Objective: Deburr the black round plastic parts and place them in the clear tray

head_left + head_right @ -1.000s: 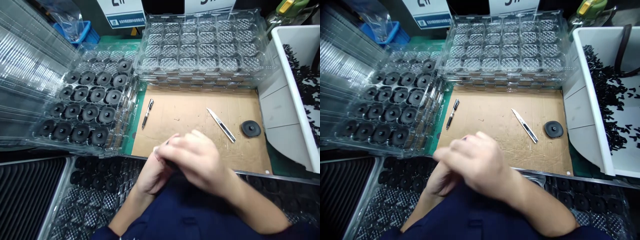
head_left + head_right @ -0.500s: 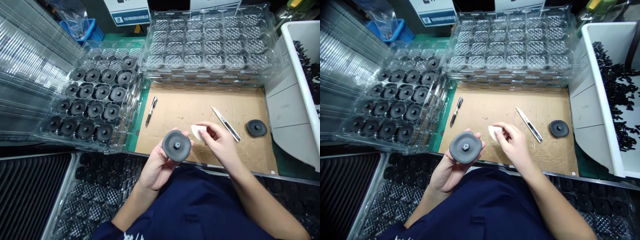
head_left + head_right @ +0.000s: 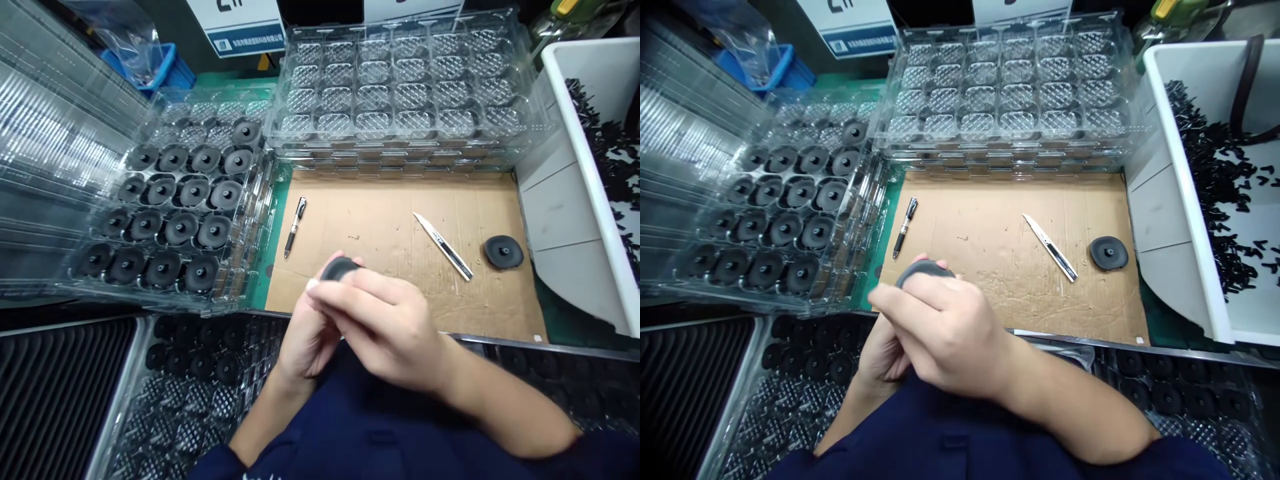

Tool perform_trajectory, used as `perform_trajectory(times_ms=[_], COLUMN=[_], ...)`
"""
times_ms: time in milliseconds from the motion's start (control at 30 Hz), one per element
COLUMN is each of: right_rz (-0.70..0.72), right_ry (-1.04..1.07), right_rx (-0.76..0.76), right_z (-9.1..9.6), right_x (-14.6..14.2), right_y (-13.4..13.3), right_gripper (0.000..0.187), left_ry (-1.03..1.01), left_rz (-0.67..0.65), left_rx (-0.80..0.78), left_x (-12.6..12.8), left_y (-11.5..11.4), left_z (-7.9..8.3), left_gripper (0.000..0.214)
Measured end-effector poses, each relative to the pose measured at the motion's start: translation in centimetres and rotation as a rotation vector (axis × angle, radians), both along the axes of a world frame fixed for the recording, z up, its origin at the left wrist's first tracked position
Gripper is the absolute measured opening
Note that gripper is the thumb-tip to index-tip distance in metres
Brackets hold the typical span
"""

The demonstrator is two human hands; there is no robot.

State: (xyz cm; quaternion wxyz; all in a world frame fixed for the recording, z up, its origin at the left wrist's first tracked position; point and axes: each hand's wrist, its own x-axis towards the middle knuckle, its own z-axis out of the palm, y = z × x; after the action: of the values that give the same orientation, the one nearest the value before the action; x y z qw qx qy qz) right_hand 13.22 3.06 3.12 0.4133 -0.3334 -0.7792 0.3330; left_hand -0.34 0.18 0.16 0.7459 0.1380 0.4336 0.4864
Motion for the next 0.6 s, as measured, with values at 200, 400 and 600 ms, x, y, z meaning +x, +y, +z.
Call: perform_trajectory(times_ms=[200,400,600], right_rz=[-0.039,-0.318,-0.218], right_ry=[-0.077,0.152,0.034], right_rx=[-0.323,-0.7,-0.732], right_z=[-1.2,-5.3,-7.6], right_x=[4.2,4.7,3.6], right_y=[-0.2,0.2,0.3], right_gripper=[0.018,0.018,0.022], left_ry=[-0.116,-0.275,-0.261], left_rz=[0.024,-0.015,-0.003], left_rx=[0.113,0.111,0.065], left_x=[-0.7,-0.1,0.5], left_y=[-0.2,-0.4,-0.2], left_z=[-0.8,-0.5,-0.2], left_gripper=[0.048,0.047,0.047])
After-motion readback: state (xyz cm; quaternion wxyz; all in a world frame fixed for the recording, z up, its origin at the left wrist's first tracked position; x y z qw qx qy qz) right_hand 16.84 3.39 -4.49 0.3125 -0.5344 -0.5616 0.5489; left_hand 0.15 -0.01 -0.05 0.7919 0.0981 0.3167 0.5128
